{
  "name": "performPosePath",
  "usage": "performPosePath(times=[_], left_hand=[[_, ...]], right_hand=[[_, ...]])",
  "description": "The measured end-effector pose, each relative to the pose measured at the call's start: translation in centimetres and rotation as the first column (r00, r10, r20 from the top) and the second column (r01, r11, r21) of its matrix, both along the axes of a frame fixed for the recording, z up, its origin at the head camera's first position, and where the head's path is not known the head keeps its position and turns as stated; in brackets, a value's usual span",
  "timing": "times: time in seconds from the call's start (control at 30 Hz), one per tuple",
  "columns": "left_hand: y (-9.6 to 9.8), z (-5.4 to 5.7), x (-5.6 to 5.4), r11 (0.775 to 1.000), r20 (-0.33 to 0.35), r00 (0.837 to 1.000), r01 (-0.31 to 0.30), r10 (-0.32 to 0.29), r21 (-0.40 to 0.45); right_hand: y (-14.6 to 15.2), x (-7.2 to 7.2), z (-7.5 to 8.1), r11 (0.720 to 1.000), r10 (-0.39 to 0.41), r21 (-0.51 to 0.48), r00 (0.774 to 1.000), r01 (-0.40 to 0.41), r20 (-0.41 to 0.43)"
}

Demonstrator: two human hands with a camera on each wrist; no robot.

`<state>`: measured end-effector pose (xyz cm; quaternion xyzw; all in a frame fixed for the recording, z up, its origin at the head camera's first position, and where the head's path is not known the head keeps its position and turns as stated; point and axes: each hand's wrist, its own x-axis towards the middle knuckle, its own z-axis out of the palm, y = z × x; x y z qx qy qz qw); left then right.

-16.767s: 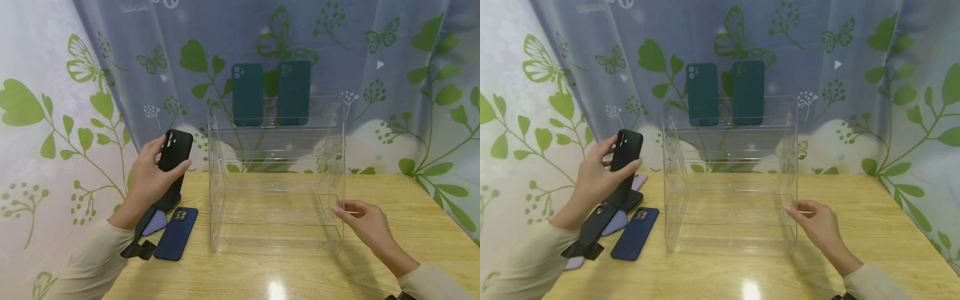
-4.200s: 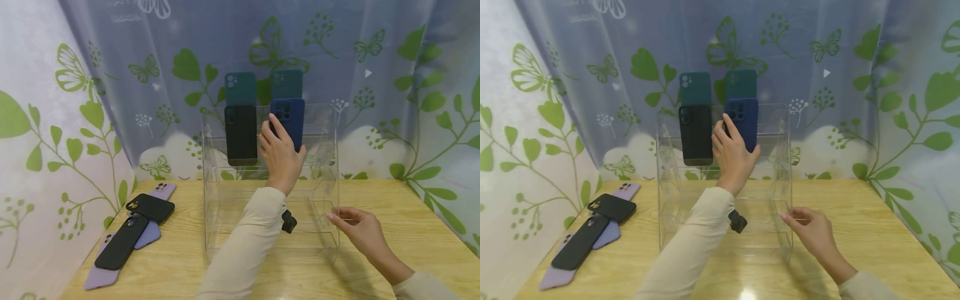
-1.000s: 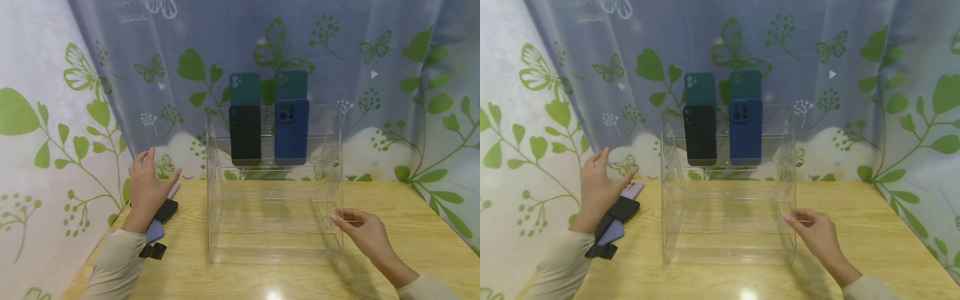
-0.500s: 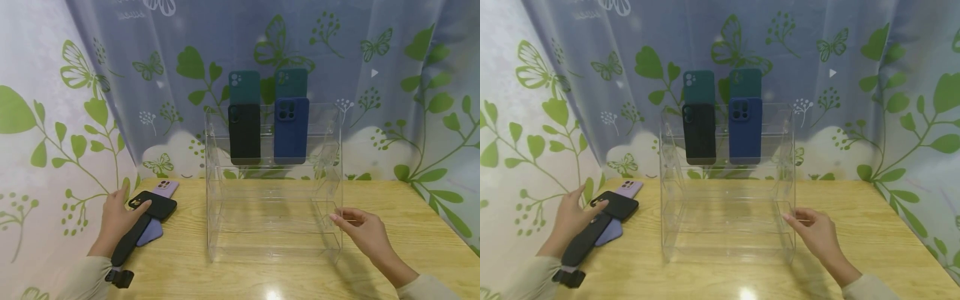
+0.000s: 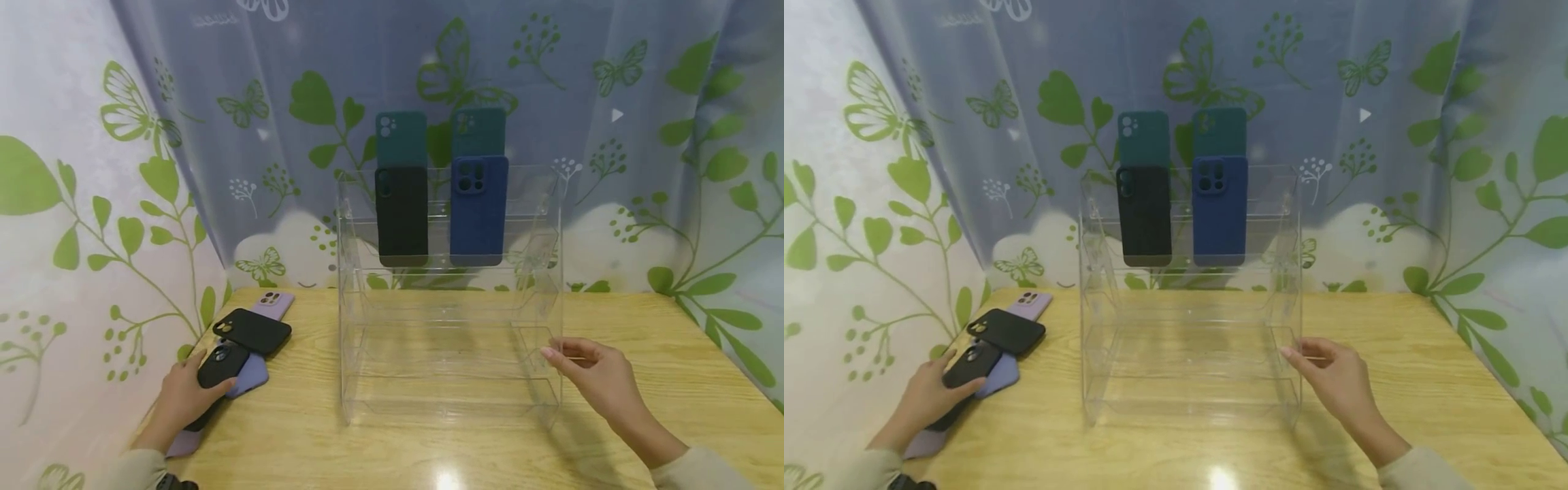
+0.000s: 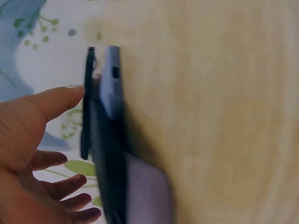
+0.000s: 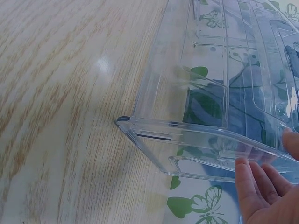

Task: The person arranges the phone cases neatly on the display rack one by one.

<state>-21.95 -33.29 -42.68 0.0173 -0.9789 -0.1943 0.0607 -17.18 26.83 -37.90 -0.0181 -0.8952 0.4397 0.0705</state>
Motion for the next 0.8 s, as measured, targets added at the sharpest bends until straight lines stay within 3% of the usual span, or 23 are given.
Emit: performPosePath(times=[0.27, 0.8], left_hand=[[-1.0, -1.8, -0.1, 1.000, 0.050, 0.999, -0.017, 0.016, 0.003], [-1.2, -2.1, 0.3, 0.999, -0.013, 1.000, -0.010, 0.010, 0.031]], right_hand=[[0.1, 0.0, 0.0, 1.000, 0.003, -0.007, 1.000, -0.003, 0.007], [0.2, -0.1, 0.0, 1.000, 0.003, 0.002, 1.000, -0.003, 0.002]])
